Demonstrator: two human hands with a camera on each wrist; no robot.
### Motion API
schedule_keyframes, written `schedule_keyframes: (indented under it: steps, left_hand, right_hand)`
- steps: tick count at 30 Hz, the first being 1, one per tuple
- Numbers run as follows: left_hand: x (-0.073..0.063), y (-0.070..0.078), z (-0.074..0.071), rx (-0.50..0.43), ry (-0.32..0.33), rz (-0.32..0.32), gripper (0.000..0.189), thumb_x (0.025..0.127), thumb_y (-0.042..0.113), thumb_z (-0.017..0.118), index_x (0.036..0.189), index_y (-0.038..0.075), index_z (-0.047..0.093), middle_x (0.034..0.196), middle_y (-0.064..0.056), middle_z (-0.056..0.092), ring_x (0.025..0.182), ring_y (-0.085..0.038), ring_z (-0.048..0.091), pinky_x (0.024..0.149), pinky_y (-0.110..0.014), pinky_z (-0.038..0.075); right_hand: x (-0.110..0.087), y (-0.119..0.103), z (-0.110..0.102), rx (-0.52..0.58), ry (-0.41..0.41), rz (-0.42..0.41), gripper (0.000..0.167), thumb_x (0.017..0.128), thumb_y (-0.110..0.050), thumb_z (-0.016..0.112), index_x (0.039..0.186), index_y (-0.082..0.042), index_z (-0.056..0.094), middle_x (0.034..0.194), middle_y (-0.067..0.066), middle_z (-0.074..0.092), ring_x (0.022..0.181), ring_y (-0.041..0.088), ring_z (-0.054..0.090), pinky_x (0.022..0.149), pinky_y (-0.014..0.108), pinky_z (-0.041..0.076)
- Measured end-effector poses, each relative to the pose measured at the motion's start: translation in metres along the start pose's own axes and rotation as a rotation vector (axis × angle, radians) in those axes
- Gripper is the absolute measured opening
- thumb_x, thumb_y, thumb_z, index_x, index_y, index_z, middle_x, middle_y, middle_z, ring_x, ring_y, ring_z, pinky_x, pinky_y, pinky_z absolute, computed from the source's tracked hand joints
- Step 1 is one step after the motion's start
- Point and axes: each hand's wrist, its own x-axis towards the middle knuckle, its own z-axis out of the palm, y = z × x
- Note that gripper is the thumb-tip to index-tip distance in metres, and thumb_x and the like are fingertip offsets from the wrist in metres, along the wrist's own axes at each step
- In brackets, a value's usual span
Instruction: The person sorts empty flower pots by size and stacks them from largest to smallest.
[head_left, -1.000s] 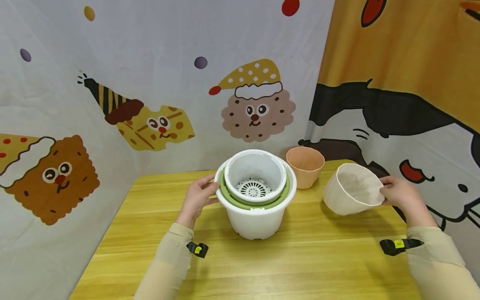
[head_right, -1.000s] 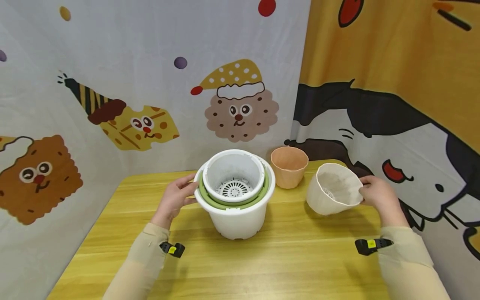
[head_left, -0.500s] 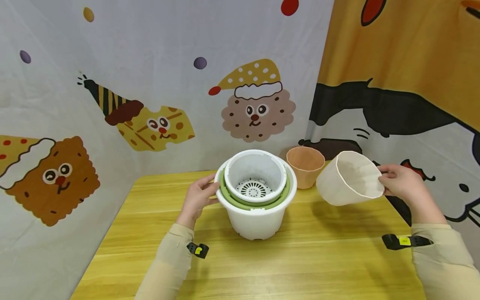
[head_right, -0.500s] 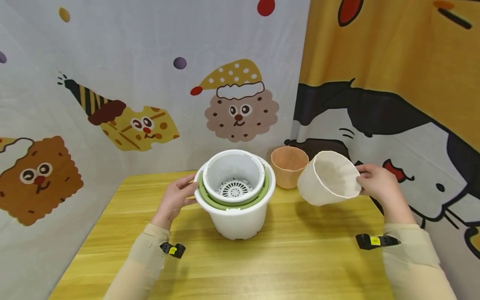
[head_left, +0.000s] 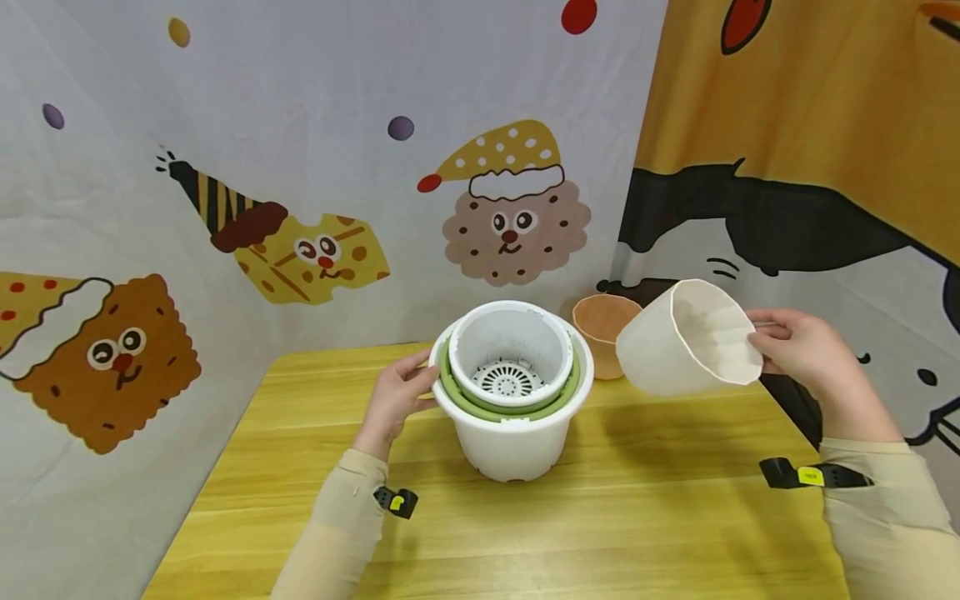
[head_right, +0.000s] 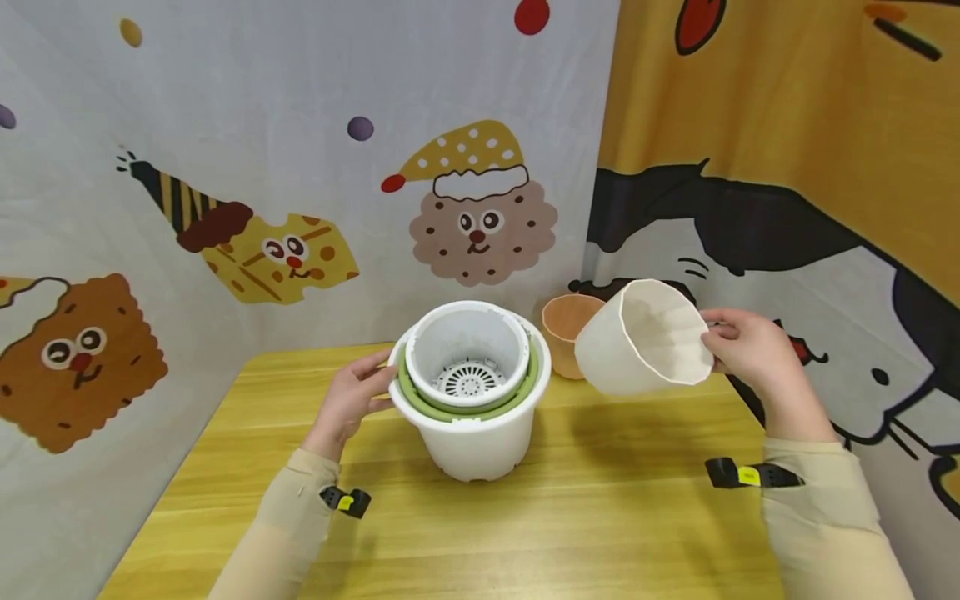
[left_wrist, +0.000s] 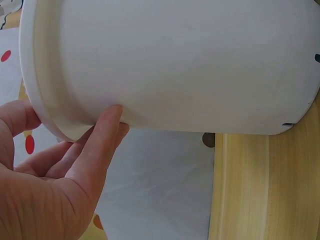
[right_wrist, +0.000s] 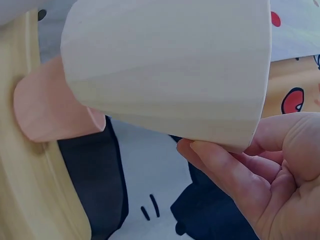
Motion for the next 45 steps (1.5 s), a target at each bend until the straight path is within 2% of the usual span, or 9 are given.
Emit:
schedule_keyframes:
  steps: [5, 17, 24, 32, 36, 45]
  left_hand:
    - [0.000, 0.000, 0.000, -0.003, 0.001, -0.002, 0.044, 0.096, 0.010, 0.064, 0.139, 0.004, 0.057, 0.120, -0.022, 0.064, 0.096, -0.023, 0.068, 0.076, -0.040, 0.062]
    - [0.001, -0.001, 0.000, 0.004, 0.004, 0.000, 0.044, 0.096, 0.012, 0.064, 0.139, 0.004, 0.057, 0.121, -0.022, 0.064, 0.098, -0.025, 0.067, 0.076, -0.040, 0.062]
    - [0.000, -0.001, 0.000, 0.006, 0.003, 0.003, 0.044, 0.096, 0.012, 0.065, 0.139, 0.004, 0.057, 0.121, -0.022, 0.064, 0.097, -0.024, 0.067, 0.076, -0.040, 0.062]
    - [0.001, -0.002, 0.000, 0.003, 0.005, 0.004, 0.044, 0.096, 0.011, 0.064, 0.139, 0.004, 0.057, 0.122, -0.022, 0.064, 0.097, -0.025, 0.067, 0.076, -0.040, 0.062]
    - [0.001, -0.002, 0.000, 0.002, 0.007, 0.007, 0.044, 0.096, 0.011, 0.064, 0.139, 0.003, 0.057, 0.121, -0.022, 0.064, 0.097, -0.025, 0.067, 0.075, -0.040, 0.062]
    - [0.002, -0.002, 0.000, -0.003, -0.002, 0.011, 0.044, 0.096, 0.011, 0.064, 0.139, 0.004, 0.057, 0.121, -0.022, 0.064, 0.097, -0.025, 0.068, 0.075, -0.041, 0.062]
  right_hand:
    - [0.001, -0.010, -0.002, 0.017, 0.017, -0.015, 0.046, 0.103, -0.013, 0.051, 0.139, 0.014, 0.040, 0.123, 0.041, 0.053, 0.078, 0.014, 0.066, 0.065, 0.026, 0.061]
    - [0.006, -0.032, -0.003, 0.008, 0.045, -0.042, 0.046, 0.103, -0.015, 0.052, 0.140, 0.011, 0.042, 0.123, 0.039, 0.055, 0.075, 0.008, 0.064, 0.062, 0.019, 0.058]
    - [0.010, -0.048, -0.003, 0.002, 0.060, -0.081, 0.043, 0.102, -0.016, 0.054, 0.137, 0.008, 0.046, 0.120, 0.035, 0.059, 0.074, 0.010, 0.064, 0.062, 0.018, 0.057]
    - [0.015, -0.073, 0.001, 0.015, 0.069, -0.136, 0.038, 0.101, -0.013, 0.056, 0.135, 0.003, 0.051, 0.115, 0.028, 0.063, 0.077, 0.020, 0.063, 0.063, 0.019, 0.056]
    - [0.017, -0.087, 0.005, 0.023, 0.073, -0.158, 0.037, 0.101, -0.013, 0.055, 0.134, 0.002, 0.052, 0.113, 0.027, 0.064, 0.076, 0.020, 0.063, 0.062, 0.022, 0.056]
    - [0.024, -0.122, 0.014, 0.047, 0.050, -0.184, 0.037, 0.100, -0.014, 0.057, 0.135, 0.000, 0.054, 0.119, 0.027, 0.064, 0.083, 0.018, 0.065, 0.066, 0.017, 0.056]
